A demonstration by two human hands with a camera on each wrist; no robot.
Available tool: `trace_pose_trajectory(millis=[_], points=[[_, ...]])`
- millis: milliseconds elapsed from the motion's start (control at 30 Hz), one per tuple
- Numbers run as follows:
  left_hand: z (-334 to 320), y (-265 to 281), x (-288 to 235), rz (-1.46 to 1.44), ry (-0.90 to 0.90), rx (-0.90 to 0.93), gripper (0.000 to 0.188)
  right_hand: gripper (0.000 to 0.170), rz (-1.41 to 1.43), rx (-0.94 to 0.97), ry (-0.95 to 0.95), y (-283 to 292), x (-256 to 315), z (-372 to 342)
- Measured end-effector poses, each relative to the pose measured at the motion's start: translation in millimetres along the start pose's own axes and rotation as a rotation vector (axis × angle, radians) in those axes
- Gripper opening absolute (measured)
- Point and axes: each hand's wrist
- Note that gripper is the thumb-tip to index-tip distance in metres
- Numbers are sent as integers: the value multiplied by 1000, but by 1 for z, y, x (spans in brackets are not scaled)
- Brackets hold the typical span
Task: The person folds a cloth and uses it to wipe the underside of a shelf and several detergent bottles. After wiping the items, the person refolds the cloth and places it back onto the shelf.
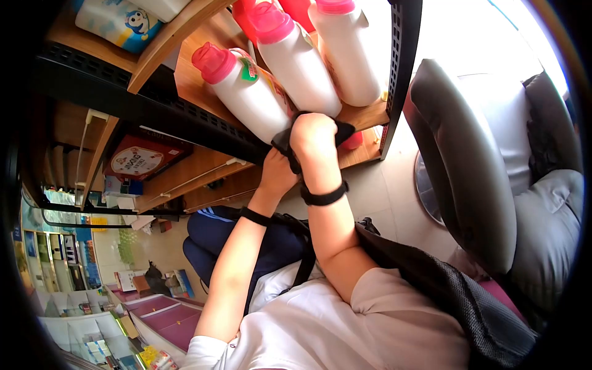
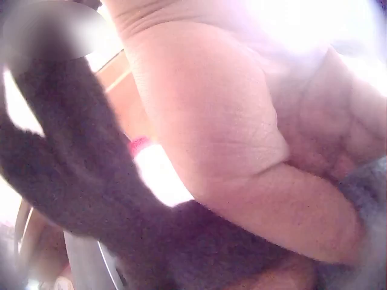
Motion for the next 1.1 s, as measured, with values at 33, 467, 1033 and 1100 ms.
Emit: trace_pose_trajectory(millis=[33, 467, 1033, 1100], points=[[-18, -6, 6, -4, 9, -3, 46, 15, -20, 11, 5, -8, 2, 0], [-9, 8, -22, 5, 119, -50, 38, 12, -11, 120, 11, -10, -11, 1], [73, 61, -31, -42, 375, -247, 73, 11, 228, -155, -94, 8, 14, 32], [58, 51, -30, -51, 327, -312, 63, 12, 225, -135, -66, 12, 9, 30]])
Point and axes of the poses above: each hand's wrist, its own z-axis towards the middle knuckle, its own y-axis out of the back of the hand, x = y × z, and after that the axes turned 12 degrees about -x, right-handed
